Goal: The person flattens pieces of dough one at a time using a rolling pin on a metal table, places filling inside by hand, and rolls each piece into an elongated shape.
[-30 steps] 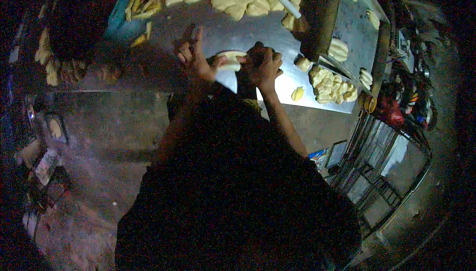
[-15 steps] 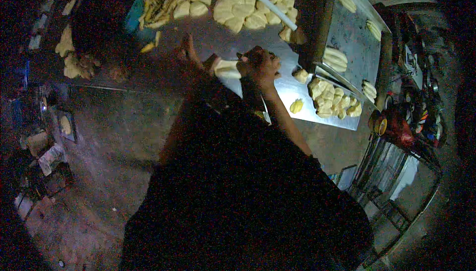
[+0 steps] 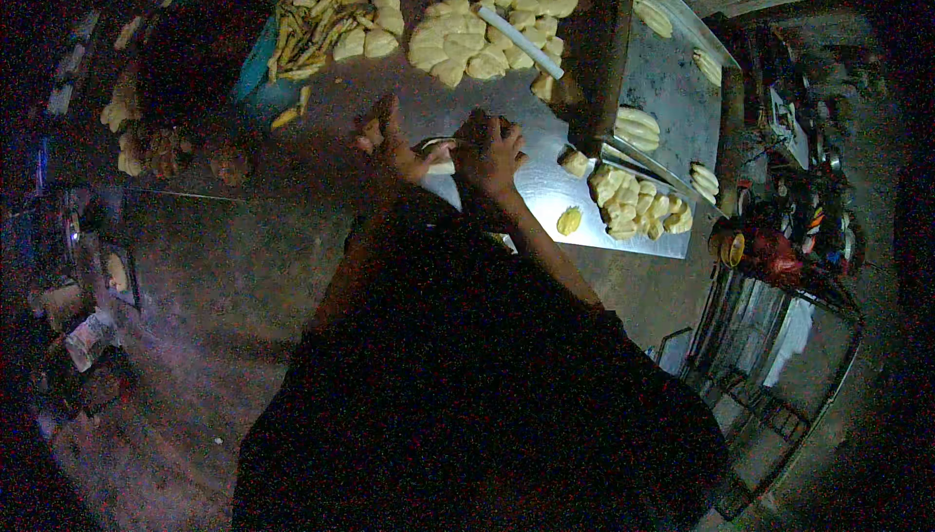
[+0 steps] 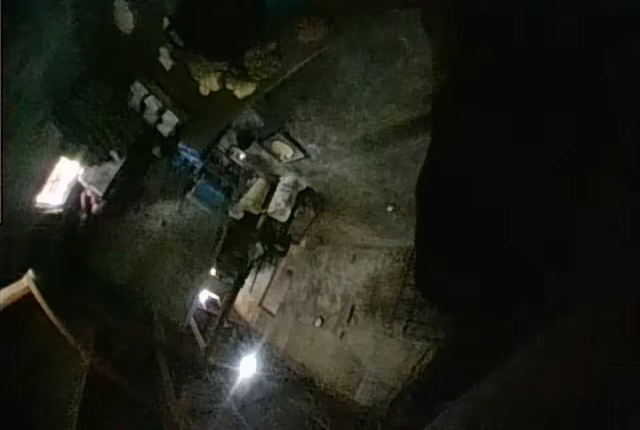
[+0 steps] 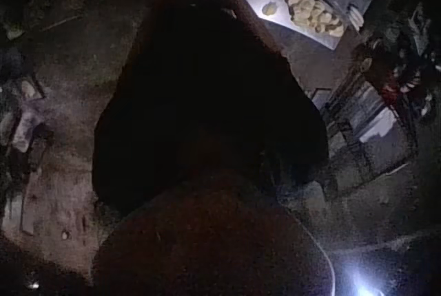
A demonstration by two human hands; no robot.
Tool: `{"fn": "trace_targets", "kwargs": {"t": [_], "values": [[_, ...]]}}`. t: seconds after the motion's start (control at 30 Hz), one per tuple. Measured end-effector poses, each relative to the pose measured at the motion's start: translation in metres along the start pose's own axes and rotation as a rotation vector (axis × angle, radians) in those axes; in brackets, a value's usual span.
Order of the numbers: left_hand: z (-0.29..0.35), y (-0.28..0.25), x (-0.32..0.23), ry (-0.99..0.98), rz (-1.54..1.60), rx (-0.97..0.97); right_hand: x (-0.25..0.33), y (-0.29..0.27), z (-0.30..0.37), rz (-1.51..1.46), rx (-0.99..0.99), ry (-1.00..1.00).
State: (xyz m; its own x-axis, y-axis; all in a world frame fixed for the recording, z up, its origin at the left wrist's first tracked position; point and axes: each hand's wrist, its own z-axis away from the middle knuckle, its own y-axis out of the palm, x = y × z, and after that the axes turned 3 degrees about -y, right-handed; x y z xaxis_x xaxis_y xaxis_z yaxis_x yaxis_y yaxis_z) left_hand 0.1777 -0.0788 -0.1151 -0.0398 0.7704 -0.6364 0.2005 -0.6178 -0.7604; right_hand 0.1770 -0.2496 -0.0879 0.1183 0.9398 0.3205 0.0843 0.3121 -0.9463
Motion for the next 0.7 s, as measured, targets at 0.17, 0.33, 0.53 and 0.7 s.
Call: {"fn": "trace_targets", "kwargs": {"t": [0.17, 0.33, 0.53, 0.7], "values": [[-0.001, 0.008, 0.011, 0.006, 0.043, 0.009, -0.042, -0.021, -0.055, -0.505, 0.246, -0.33], [-0.01, 0.02, 0.052, -0.191, 0.456, 0.184, -0.122, -0.014, -0.164, 0.414, -0.001, -0.112], [-0.002, 0.029, 0.067, 0.0, 0.141, 0.118, -0.099, -0.045, -0.137, 0.244, -0.084, -0.115], [0.022, 0.007, 0.017, -0.254, -0.264, 0.017, -0.027, -0.027, -0.022, -0.109, 0.043, 0.061]]}}
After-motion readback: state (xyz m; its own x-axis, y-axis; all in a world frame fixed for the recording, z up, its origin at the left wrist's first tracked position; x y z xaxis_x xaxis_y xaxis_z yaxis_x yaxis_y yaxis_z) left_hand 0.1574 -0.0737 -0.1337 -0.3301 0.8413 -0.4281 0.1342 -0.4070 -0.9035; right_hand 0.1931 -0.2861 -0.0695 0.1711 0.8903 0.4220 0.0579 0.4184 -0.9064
